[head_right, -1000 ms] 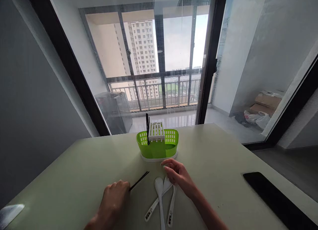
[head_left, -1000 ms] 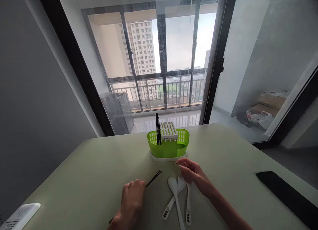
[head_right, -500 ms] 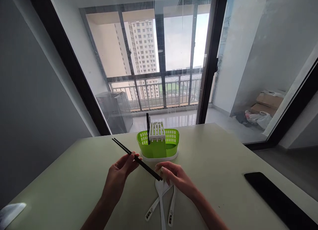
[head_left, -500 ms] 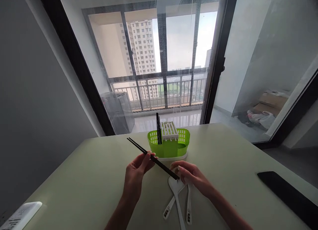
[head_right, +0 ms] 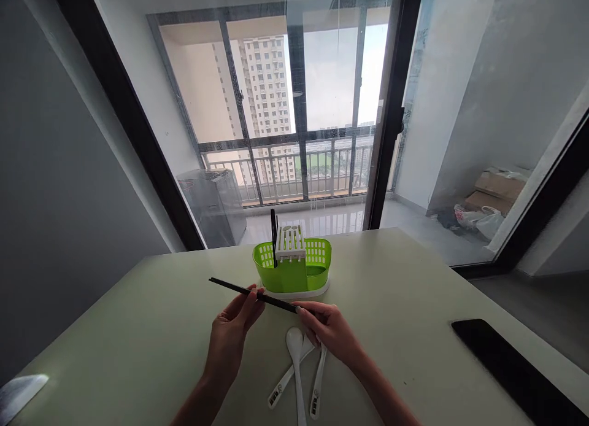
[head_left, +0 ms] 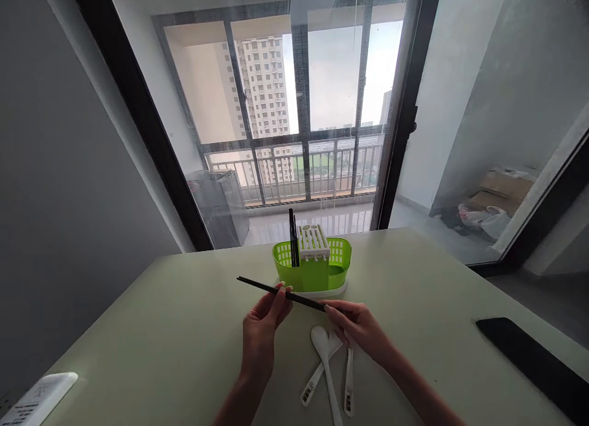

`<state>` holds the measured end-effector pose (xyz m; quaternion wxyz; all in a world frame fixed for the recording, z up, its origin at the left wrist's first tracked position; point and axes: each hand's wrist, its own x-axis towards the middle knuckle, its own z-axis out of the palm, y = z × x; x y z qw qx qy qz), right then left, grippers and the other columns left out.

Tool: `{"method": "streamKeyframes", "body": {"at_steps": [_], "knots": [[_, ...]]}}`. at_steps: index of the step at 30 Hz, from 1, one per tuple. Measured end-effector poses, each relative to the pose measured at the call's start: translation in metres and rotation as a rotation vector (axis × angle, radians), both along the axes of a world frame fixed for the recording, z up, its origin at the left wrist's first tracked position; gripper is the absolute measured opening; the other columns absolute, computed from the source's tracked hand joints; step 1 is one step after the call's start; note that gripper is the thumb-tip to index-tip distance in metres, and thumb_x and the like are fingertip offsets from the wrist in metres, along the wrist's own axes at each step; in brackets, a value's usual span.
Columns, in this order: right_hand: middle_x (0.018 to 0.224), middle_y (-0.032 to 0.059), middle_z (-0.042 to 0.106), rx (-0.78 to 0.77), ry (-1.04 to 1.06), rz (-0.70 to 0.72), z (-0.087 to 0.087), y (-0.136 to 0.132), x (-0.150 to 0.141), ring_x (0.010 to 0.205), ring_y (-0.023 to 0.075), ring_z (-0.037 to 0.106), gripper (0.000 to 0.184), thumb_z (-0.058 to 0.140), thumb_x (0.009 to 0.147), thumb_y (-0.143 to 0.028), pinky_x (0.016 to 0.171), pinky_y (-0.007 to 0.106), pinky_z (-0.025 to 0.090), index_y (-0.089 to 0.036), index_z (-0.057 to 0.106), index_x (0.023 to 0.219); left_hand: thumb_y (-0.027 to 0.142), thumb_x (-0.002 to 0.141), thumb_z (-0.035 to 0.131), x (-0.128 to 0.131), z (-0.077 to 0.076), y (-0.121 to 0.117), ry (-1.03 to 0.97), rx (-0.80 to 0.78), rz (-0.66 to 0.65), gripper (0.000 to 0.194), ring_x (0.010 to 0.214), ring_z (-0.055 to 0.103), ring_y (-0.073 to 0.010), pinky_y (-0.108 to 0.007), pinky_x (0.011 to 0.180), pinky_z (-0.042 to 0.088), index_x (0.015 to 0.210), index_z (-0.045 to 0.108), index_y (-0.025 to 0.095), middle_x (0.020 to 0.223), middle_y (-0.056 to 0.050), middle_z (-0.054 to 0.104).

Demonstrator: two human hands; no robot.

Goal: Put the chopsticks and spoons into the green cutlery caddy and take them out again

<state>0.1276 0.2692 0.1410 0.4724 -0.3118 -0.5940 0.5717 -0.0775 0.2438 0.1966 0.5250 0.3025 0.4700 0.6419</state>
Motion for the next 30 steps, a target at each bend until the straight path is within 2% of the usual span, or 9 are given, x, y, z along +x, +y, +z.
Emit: {"method": "streamKeyframes", "body": {"at_steps": [3,9,16,21,24,27,30], "knots": [[0.045,-0.008,0.042,0.005,-0.01,0.006,-0.001,0.0,0.0,0.04,0.0061,0.03,0.049,0.061,0.094,-0.055,0.045,0.023,0.024,-0.011,0.074,0.113,0.042,0.066,0.092,-0.002,-0.001,0.001,-0.037,-0.002,0.037,0.051,0.118,0.069,-0.0289,-0.044,0.113,0.049,0.107,0.079,0.016,0.111,-0.011,0.079],[0.045,-0.0085,0.039,0.003,0.002,0.017,-0.001,0.0,0.0,0.042,0.0058,0.027,0.05,0.061,0.094,-0.055,0.044,0.023,0.022,-0.011,0.075,0.113,0.042,0.067,0.091,0.0,0.0,0.0,-0.047,0.001,-0.007,0.049,0.116,0.07,-0.0283,-0.042,0.113,0.05,0.106,0.079,0.015,0.111,-0.011,0.079],[0.047,-0.0088,0.035,-0.021,0.011,0.02,0.001,-0.003,0.001,0.043,0.0057,0.025,0.053,0.063,0.093,-0.057,0.043,0.023,0.02,-0.01,0.074,0.115,0.041,0.067,0.091,-0.001,0.002,0.0,-0.006,0.009,-0.001,0.049,0.111,0.072,-0.0262,-0.037,0.106,0.056,0.106,0.079,0.014,0.109,-0.01,0.079],[0.047,-0.0086,0.036,-0.01,0.015,0.011,0.001,-0.003,0.0,0.043,0.0057,0.027,0.051,0.063,0.093,-0.056,0.043,0.022,0.021,-0.011,0.075,0.114,0.038,0.063,0.094,-0.001,0.002,0.001,-0.049,0.006,0.065,0.045,0.101,0.076,-0.024,-0.036,0.104,0.058,0.099,0.08,0.014,0.101,-0.008,0.081],[0.047,-0.0085,0.039,0.013,0.029,0.045,0.0,-0.003,0.0,0.042,0.0053,0.029,0.046,0.061,0.096,-0.052,0.044,0.022,0.025,-0.013,0.074,0.116,0.041,0.064,0.093,-0.001,0.005,0.001,-0.038,0.02,0.06,0.042,0.098,0.077,-0.0242,-0.037,0.102,0.059,0.094,0.08,0.014,0.098,-0.009,0.081],[0.054,-0.0079,0.046,0.016,0.07,0.066,0.001,-0.003,0.0,0.041,0.0049,0.036,0.044,0.062,0.096,-0.049,0.045,0.022,0.03,-0.017,0.069,0.126,0.04,0.065,0.092,-0.012,0.022,0.006,0.02,0.061,0.1,0.042,0.092,0.077,-0.0227,-0.037,0.098,0.061,0.094,0.08,0.014,0.095,-0.008,0.081],[0.074,-0.0057,0.053,-0.008,0.145,0.03,0.005,-0.003,0.001,0.042,0.0046,0.045,0.051,0.068,0.092,-0.048,0.043,0.021,0.036,-0.024,0.06,0.136,0.037,0.062,0.093,-0.037,0.059,0.021,0.085,0.207,0.296,0.038,0.086,0.077,-0.02,-0.037,0.094,0.063,0.089,0.08,0.014,0.089,-0.005,0.081]]}}
